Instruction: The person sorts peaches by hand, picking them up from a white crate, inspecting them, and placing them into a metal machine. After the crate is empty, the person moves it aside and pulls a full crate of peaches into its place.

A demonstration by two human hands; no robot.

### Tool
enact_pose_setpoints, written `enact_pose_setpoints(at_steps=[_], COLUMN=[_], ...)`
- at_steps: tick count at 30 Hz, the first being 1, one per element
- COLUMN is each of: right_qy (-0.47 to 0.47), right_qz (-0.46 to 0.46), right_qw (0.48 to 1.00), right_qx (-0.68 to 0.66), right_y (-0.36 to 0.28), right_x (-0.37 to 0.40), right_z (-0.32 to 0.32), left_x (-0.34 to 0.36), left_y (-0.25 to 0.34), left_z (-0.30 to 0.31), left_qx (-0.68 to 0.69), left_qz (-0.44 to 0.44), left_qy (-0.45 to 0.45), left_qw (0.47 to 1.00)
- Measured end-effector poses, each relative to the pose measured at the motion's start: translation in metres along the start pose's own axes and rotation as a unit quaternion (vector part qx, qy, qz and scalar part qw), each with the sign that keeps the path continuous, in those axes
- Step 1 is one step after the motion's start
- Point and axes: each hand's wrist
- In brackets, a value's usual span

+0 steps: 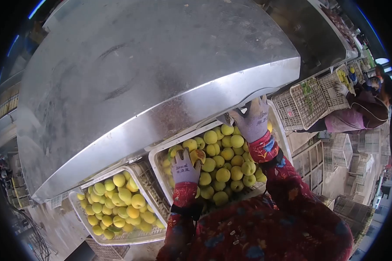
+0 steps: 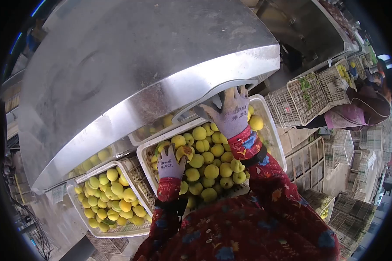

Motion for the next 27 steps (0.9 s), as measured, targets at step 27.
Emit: enact_pose_setpoints(at_steps=[27], right_qy=[-0.362], right_qz=[-0.163], right_qw=[0.778], right_qx=[-0.487], right_y=[-0.021], right_x=[0.107], right_z=[0.04], left_x=[0.057], left_y=[0.016], left_z=[0.046], left_qx=[0.855], left_qz=[0.031], left_qy=[-0.163], left_qw=[0.492])
Point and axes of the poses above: each hand's wrist, its own x-axis away from the middle knuckle, its own z-axis out of the back of the hand, y = z × x, and after that the axes turned 6 degrees about y, right-handed
